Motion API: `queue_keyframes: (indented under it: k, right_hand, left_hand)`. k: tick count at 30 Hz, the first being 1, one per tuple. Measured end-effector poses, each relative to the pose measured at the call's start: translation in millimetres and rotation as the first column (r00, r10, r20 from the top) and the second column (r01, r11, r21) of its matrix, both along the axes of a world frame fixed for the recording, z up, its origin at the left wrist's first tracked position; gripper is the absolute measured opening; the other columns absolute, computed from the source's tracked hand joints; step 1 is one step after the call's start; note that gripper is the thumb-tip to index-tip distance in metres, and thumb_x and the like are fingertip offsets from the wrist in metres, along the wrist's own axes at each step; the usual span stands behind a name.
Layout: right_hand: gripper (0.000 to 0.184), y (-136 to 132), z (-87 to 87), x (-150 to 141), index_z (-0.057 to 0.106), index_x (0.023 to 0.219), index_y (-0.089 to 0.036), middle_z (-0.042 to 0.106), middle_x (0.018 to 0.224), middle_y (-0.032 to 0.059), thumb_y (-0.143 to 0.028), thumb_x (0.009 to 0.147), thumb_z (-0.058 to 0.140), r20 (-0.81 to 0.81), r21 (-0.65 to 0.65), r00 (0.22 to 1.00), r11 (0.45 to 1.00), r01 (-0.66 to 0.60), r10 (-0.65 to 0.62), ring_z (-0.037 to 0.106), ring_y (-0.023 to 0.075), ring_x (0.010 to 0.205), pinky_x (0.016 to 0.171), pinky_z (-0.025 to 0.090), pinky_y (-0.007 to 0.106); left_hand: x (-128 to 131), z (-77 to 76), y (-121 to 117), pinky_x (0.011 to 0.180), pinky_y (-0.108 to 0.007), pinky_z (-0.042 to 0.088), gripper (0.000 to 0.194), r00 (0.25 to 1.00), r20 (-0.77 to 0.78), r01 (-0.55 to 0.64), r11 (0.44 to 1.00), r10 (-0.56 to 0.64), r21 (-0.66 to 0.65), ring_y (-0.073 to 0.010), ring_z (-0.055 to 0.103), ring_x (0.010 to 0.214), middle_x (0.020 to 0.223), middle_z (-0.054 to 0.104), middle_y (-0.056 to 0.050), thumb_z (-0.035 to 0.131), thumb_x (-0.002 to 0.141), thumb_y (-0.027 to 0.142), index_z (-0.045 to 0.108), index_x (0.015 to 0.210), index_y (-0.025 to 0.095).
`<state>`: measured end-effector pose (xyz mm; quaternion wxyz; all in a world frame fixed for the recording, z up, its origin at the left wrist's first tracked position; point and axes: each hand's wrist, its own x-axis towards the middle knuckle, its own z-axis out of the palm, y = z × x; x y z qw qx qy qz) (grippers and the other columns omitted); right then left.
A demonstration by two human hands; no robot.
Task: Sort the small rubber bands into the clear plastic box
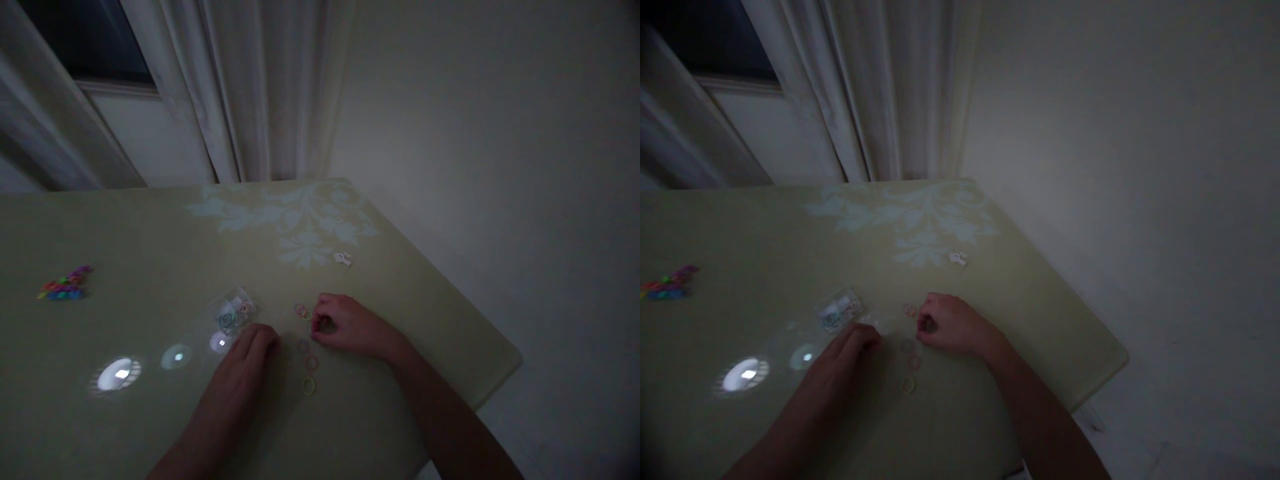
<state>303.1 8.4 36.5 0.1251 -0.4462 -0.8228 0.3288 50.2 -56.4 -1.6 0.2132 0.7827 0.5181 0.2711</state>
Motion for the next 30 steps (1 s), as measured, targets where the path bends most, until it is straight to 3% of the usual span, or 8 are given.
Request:
queue_keyframes:
  k: [4, 8, 13, 18, 21, 25, 30]
  right_hand:
    - [0.007, -3, -0.9, -3, 0.072, 0.083, -0.016, 0.063, 0.087, 0.0022, -0.010, 0.080, 0.073, 0.052, 0.038, 0.999, 0.999, 0.010, -0.012, 0.057, 0.0151, 0.076, 0.073, 0.039, 0.027]
    - [0.006, 0, -1.1, -1, 0.071, 0.085, -0.016, 0.064, 0.090, 0.0029, -0.012, 0.082, 0.075, 0.051, 0.066, 0.998, 0.997, 0.037, -0.041, 0.058, 0.0159, 0.080, 0.075, 0.040, 0.028]
    - [0.005, 0, -2.0, -1, 0.072, 0.085, -0.017, 0.064, 0.091, 0.0032, -0.013, 0.084, 0.075, 0.042, 0.054, 0.998, 0.997, 0.051, -0.053, 0.059, 0.0159, 0.081, 0.075, 0.040, 0.027]
    - [0.005, -3, -1.0, -4, 0.069, 0.082, -0.016, 0.061, 0.087, 0.0022, -0.012, 0.082, 0.072, 0.067, 0.092, 0.997, 0.995, 0.026, -0.032, 0.056, 0.0152, 0.076, 0.071, 0.038, 0.027]
    - [0.008, -2, 2.1, -5, 0.068, 0.083, -0.017, 0.061, 0.088, 0.0014, -0.010, 0.081, 0.071, -0.041, 0.111, 0.997, 0.992, 0.066, -0.062, 0.057, 0.0149, 0.079, 0.074, 0.041, 0.027]
    - [0.010, -2, 5.2, -10, 0.068, 0.083, -0.018, 0.061, 0.088, 0.0008, -0.008, 0.080, 0.070, -0.217, 0.097, 0.969, 0.985, 0.146, -0.122, 0.057, 0.0140, 0.079, 0.074, 0.043, 0.026]
    - [0.005, -14, 4.5, -25, 0.068, 0.082, -0.018, 0.057, 0.082, -0.0016, -0.016, 0.081, 0.073, -0.442, -0.114, 0.887, 0.989, 0.093, -0.134, 0.051, 0.0111, 0.071, 0.064, 0.040, 0.023]
  left_hand:
    - [2, 0.5, 2, 0.069, -0.030, 0.059, 0.018, 0.974, 0.180, -0.115, 0.984, 0.138, -0.135, -0.0219, 0.074, 0.078, 0.090, 0.077, -0.002, 0.054, 0.102, 0.036, 0.068, 0.099, 0.026]
    - [0, 2.6, 6, 0.076, -0.031, 0.063, 0.019, 0.940, 0.323, -0.084, 0.992, 0.110, -0.093, -0.0226, 0.079, 0.089, 0.103, 0.081, -0.004, 0.062, 0.098, 0.035, 0.075, 0.109, 0.028]
    - [-1, 14.8, 8, 0.076, -0.033, 0.065, 0.019, 0.912, 0.393, -0.099, 0.992, 0.119, -0.073, -0.0234, 0.080, 0.086, 0.096, 0.084, -0.002, 0.064, 0.093, 0.032, 0.082, 0.096, 0.030]
    - [-1, 23.0, 9, 0.075, -0.035, 0.066, 0.018, 0.866, 0.464, -0.110, 0.976, 0.188, -0.191, -0.0256, 0.081, 0.086, 0.095, 0.085, -0.004, 0.068, 0.089, 0.037, 0.084, 0.093, 0.029]
    - [-1, 23.1, 7, 0.075, -0.035, 0.066, 0.017, 0.839, 0.481, -0.126, 0.950, 0.256, -0.286, -0.0258, 0.081, 0.082, 0.090, 0.085, -0.005, 0.072, 0.087, 0.041, 0.083, 0.087, 0.027]
    - [0, 24.1, 6, 0.072, -0.033, 0.064, 0.018, 0.822, 0.509, -0.088, 0.939, 0.257, -0.333, -0.0251, 0.081, 0.079, 0.086, 0.084, -0.005, 0.073, 0.086, 0.042, 0.080, 0.084, 0.025]
    - [4, 28.5, 3, 0.068, -0.032, 0.064, 0.015, 0.817, 0.513, -0.094, 0.938, 0.265, -0.334, -0.0240, 0.079, 0.073, 0.079, 0.082, -0.004, 0.074, 0.083, 0.037, 0.080, 0.079, 0.025]
